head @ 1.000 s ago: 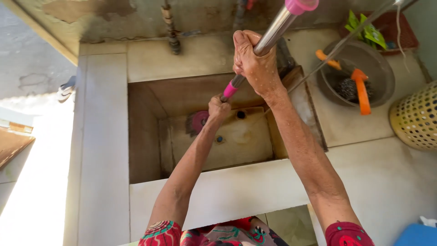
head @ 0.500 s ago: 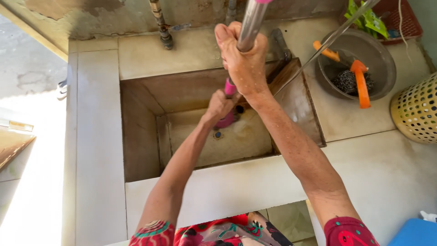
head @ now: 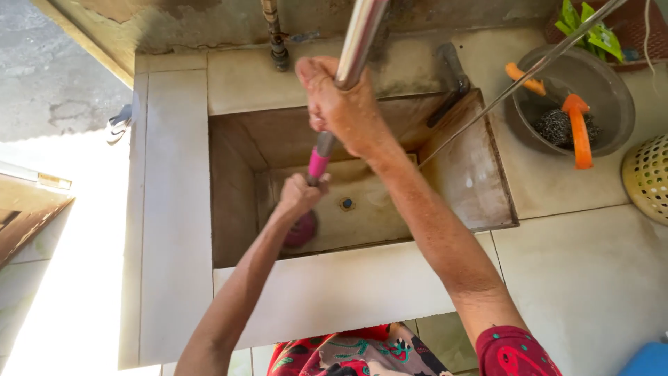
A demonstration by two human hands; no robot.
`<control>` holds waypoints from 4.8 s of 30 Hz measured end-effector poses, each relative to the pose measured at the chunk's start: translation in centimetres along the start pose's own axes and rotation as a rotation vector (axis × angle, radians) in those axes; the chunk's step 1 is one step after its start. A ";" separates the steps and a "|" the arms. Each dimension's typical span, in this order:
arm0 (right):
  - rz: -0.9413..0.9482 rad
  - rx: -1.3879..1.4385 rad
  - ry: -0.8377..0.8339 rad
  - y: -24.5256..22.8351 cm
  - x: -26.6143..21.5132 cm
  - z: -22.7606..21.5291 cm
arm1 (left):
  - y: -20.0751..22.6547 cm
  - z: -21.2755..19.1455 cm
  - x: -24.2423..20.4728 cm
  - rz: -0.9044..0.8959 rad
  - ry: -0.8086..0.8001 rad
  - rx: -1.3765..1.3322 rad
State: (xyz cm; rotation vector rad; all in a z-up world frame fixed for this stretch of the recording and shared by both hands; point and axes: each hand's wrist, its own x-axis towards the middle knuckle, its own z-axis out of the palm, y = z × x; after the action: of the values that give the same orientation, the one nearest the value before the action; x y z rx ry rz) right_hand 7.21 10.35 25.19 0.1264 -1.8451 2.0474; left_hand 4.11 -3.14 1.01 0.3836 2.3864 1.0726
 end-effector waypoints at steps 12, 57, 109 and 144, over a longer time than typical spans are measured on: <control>0.083 -0.020 0.249 -5.9 -7.7 -16.3 | 6.5 24.0 3.4 0.245 -0.315 -0.568; -0.550 -0.260 1.063 -5.0 -29.5 -19.9 | 17.3 33.3 -3.9 0.954 -0.268 -0.123; -0.128 -0.303 0.738 -11.4 -26.2 -20.9 | 16.5 29.4 -9.7 0.593 -0.229 -0.197; -0.249 0.186 0.272 -3.2 -11.0 -9.2 | 7.4 9.4 -1.2 0.684 0.318 -0.289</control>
State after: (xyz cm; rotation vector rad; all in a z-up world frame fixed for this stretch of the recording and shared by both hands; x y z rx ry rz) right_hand 20.11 17.13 23.46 0.1148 -1.4024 1.9487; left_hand 10.56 7.01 1.65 1.0338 2.3565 1.8709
